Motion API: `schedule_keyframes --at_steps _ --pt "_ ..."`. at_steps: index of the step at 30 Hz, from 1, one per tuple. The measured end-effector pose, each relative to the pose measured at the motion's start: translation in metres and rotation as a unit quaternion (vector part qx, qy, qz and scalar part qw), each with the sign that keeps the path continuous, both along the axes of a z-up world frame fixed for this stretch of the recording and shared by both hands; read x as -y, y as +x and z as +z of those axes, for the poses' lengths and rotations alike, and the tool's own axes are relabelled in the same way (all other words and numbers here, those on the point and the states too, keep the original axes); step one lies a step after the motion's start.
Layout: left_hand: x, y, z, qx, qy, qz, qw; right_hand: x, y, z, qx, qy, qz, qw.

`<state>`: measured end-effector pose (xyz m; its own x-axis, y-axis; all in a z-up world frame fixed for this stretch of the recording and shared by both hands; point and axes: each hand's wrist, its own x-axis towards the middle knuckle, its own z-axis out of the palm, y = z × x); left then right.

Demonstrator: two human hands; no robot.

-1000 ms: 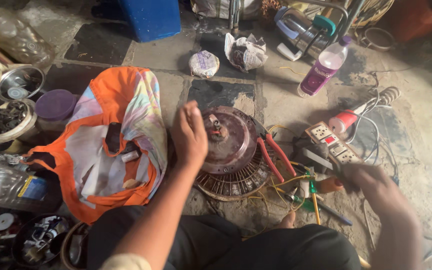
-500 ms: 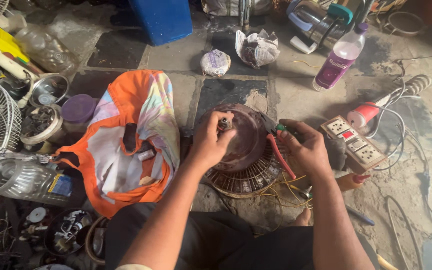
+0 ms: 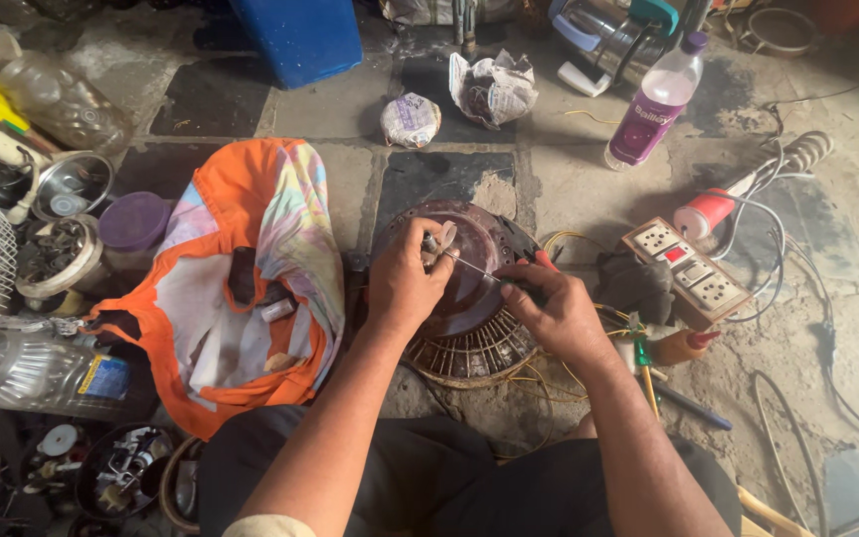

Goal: The person removes a ceiling fan motor from a cloth bag, uses a screwdriver and pliers to disassemble the housing and electrical components, and separates the internal motor coils from the metal frame while working on a floor cluttered with mechanical parts.

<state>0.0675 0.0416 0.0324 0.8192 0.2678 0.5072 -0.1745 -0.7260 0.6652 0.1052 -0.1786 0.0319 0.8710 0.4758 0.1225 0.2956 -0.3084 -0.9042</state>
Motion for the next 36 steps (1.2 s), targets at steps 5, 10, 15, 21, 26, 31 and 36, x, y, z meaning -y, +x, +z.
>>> schedule_keyframes --at_steps 5,10,15,21,26,31,36 --pt "-0.001 0.001 0.001 -0.01 0.012 0.012 1.0 0.0 0.0 0.005 -0.006 -0.02 0.011 1.0" --pt "0.0 -0.001 0.003 -0.006 0.022 0.018 1.0 0.0 0.002 -0.003 -0.043 -0.034 0.005 0.998" --pt "-0.001 -0.001 0.005 -0.017 0.02 0.009 1.0 0.004 0.01 -0.022 -0.238 0.073 0.024 0.968" --pt "-0.007 -0.001 0.004 -0.015 0.03 -0.024 0.999 -0.003 -0.01 0.012 0.233 -0.143 -0.044 0.961" --pt "-0.006 -0.001 0.006 -0.022 0.033 -0.021 0.999 -0.012 -0.018 0.025 0.143 -0.085 -0.047 0.985" --pt "-0.005 -0.001 0.006 -0.028 0.028 -0.012 0.999 -0.02 -0.013 0.018 -0.191 -0.034 -0.011 0.981" --pt "-0.005 -0.003 0.009 0.009 0.05 -0.02 0.999 -0.014 -0.023 0.036 0.459 -0.242 0.033 0.854"
